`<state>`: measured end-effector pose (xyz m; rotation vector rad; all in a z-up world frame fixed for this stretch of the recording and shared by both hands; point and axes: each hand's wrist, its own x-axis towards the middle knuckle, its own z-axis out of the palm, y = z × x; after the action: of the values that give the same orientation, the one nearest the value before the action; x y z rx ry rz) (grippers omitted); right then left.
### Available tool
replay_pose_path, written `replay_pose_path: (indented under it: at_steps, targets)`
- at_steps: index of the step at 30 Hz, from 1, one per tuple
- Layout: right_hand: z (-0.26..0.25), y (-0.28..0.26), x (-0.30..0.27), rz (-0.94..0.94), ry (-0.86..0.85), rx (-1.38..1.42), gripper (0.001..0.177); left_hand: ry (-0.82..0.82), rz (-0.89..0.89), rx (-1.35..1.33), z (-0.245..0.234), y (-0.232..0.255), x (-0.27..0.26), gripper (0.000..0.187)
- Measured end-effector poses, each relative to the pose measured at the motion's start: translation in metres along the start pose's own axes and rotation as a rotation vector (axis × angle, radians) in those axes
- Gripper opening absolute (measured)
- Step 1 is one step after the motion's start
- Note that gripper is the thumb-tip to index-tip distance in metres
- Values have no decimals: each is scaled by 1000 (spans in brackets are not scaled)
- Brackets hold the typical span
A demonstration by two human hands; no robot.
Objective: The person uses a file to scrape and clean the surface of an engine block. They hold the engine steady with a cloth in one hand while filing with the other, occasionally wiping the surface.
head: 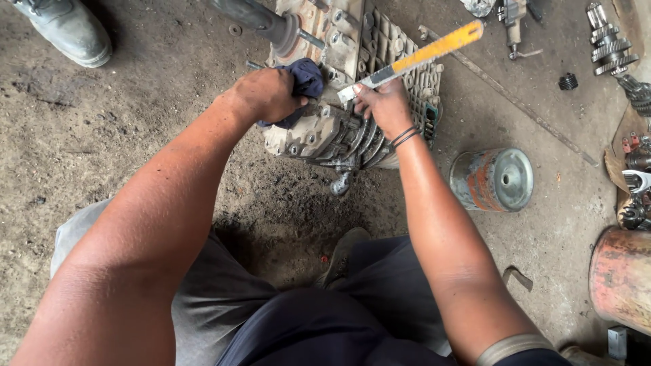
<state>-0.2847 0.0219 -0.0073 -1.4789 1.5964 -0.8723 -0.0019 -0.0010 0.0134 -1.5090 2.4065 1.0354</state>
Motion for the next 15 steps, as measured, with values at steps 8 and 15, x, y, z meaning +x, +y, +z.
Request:
replay_pose_path:
  at_steps: [8,15]
  targets:
    - [27,19,-18,54,110,251,8,-20,-16,-49,2,-2,6,52]
    - [59,-2,-10,28,198,152,7,15,-63,-93,6,-2,3,52]
